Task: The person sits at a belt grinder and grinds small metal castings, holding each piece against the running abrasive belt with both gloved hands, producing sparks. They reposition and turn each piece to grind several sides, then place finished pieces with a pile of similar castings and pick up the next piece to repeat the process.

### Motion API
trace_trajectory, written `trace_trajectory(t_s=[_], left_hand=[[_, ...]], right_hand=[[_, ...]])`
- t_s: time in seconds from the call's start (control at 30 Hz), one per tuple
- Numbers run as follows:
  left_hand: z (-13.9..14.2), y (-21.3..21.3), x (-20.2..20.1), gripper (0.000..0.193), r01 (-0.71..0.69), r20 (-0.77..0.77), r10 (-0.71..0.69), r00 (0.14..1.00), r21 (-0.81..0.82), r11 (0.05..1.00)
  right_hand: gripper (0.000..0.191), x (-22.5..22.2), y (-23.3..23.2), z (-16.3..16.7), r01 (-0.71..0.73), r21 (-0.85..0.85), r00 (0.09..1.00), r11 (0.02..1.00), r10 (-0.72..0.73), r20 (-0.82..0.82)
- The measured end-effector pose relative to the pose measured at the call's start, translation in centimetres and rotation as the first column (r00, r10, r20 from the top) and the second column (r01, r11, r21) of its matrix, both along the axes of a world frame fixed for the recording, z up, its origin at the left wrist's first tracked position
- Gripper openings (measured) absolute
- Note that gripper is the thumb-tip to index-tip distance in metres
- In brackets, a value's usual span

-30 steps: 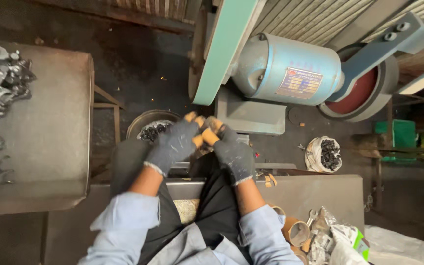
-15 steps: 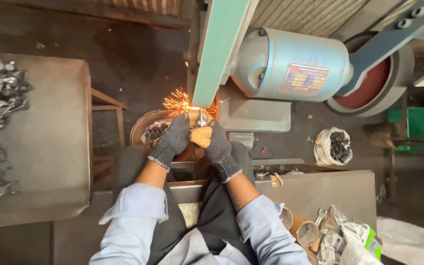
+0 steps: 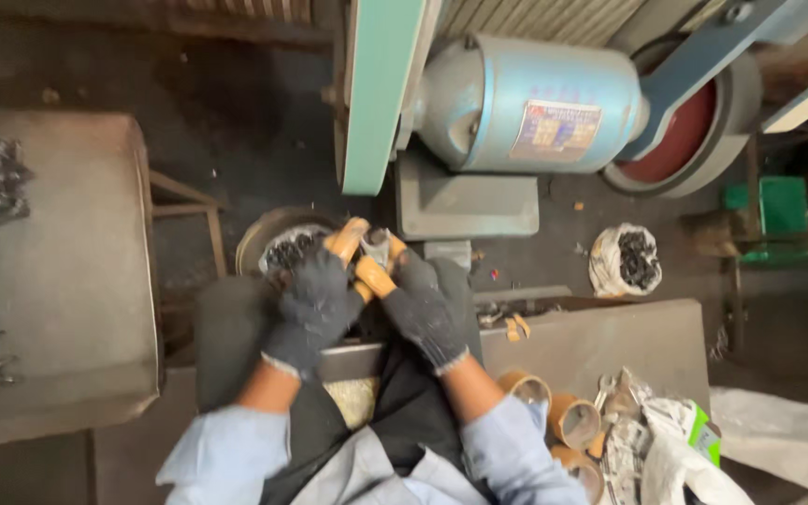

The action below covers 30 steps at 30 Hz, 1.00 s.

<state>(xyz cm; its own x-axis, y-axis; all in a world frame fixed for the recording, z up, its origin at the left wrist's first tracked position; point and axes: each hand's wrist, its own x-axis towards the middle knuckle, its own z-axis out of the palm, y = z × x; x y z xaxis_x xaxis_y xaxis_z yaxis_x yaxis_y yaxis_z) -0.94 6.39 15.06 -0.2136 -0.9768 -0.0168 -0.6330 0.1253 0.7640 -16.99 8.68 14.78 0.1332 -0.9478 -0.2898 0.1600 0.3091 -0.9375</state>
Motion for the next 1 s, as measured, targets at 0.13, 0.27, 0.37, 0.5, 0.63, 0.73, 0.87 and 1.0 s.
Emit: trace_trajectory(t_s=[0.13,0.27,0.37,0.5,0.63,0.73,0.87,1.0], left_hand=[[0.8,1.4,-0.2,0.068,0.107,-0.326,-0.12,0.938,-0.058,0.993],[-0.7,-0.3,0.8,0.051,0.162,-0.311,-0.232,0.921,-0.235,0.958],[-2.9,-3.5,0.5,0.022,0.39,-0.845,-0.013,0.535,0.233,0.891],[-7.4,-6.7,-1.0,0.014,0.383,-0.893,0.392,0.221,0.449,0.807],[-10.3,-7.3,-1.0,0.016,0.205,-0.772,0.346,0.534,0.515,0.832],[-8.9,-7.0,-0.4,0.021,0.107,-0.701,0.039,0.712,0.164,0.981],[-3.1,-5.4,0.0,0.02,0.387,-0.849,0.341,0.404,0.496,0.777],[-0.1,-1.9,0.6,0.051,0.336,-0.789,-0.173,0.59,0.046,0.941]], right_hand=[[0.042,-2.0,1.5,0.2,-0.354,-0.321,0.879,0.878,0.197,-0.434],[0.038,-3.9,0.6,-0.2,-0.275,0.188,0.282,0.943,0.266,-0.922],[0.044,-3.0,-2.5,-2.5,-0.427,-0.091,0.83,0.9,0.349,-0.435],[0.015,0.2,-6.3,-7.9,-0.141,-0.583,0.988,0.8,0.151,-0.031],[0.018,1.3,-7.1,-10.4,0.009,-0.165,0.997,0.986,-0.021,-0.075],[0.02,0.4,-5.8,-8.9,0.004,-0.045,0.984,0.999,-0.012,-0.177],[0.058,-1.8,-3.3,-4.7,-0.176,-0.029,0.931,0.984,0.176,0.32],[0.03,-1.2,-3.1,-2.9,-0.26,-0.235,0.925,0.937,0.171,-0.341]])
